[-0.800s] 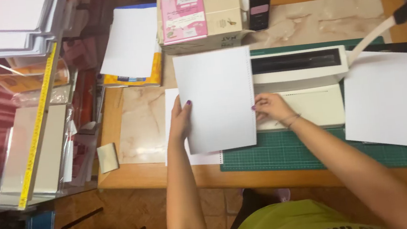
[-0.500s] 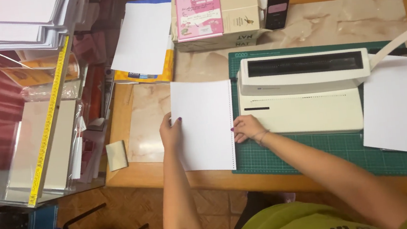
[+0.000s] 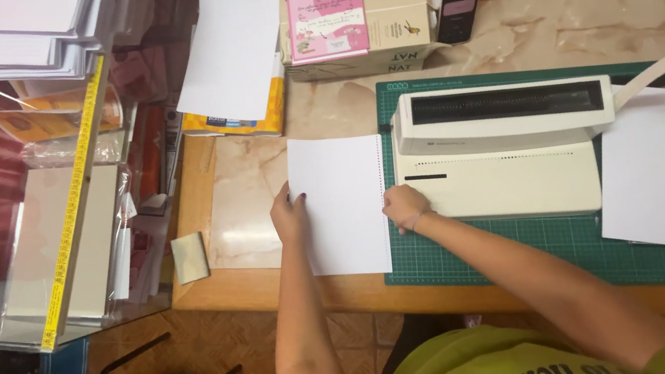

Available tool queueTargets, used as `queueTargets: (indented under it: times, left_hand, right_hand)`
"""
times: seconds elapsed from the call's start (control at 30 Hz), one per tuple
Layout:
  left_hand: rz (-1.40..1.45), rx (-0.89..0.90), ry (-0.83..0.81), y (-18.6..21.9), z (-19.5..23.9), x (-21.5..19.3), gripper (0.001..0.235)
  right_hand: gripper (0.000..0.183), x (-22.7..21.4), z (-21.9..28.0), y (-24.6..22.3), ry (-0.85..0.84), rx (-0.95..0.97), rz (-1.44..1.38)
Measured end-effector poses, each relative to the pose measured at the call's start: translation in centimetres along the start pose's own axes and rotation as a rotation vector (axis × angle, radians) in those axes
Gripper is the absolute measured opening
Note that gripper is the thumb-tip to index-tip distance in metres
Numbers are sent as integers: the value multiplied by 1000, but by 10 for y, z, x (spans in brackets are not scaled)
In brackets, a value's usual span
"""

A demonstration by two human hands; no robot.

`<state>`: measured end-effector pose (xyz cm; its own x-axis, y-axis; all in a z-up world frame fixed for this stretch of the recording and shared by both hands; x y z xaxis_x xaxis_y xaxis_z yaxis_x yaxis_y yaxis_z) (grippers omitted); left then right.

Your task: The person uses a manual binding machine to punch holes in a stack of white paper sheets. They then insert a black book cover into the machine and operate the lever to bind the cover to the punched pages.

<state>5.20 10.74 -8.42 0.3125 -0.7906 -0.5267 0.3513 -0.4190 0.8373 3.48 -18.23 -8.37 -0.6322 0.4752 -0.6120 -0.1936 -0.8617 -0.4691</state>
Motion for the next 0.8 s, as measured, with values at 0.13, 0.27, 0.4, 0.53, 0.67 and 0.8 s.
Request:
queueTargets:
  times: [0.13, 0.27, 0.4, 0.53, 0.67, 0.8]
  left_hand:
    - [-20, 5, 0, -14, -6, 6, 51]
    - [-342, 117, 147, 4, 4, -5, 54]
    - [-358, 360, 286, 56, 19, 28, 42]
    - [-249, 588, 69, 144, 92, 112, 26]
    - [-255, 759, -215, 202, 178, 194, 18]
    - [-212, 911, -395, 224, 259, 256, 16]
  right_hand:
    - [16, -7, 15, -1, -40, -61, -23]
    - [14, -16, 38, 10, -16, -179, -296]
    - [22, -46, 64, 32, 158, -364, -232]
    - [21, -80, 83, 86, 332, -379, -296]
    - [19, -138, 119, 155, 649, -378, -178]
    - [19, -164, 159, 256, 881, -323, -55]
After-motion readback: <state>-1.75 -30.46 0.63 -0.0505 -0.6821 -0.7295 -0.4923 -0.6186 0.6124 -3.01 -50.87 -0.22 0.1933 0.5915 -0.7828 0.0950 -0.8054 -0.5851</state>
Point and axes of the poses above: each hand's wrist, its own z-axis away from the middle knuckle, its own x-axis out of the palm, y = z × x, the point moved 8 cm from there along -z, towards the middle knuckle, and after that the axes turned 1 degree about z, right-handed, at the moved point
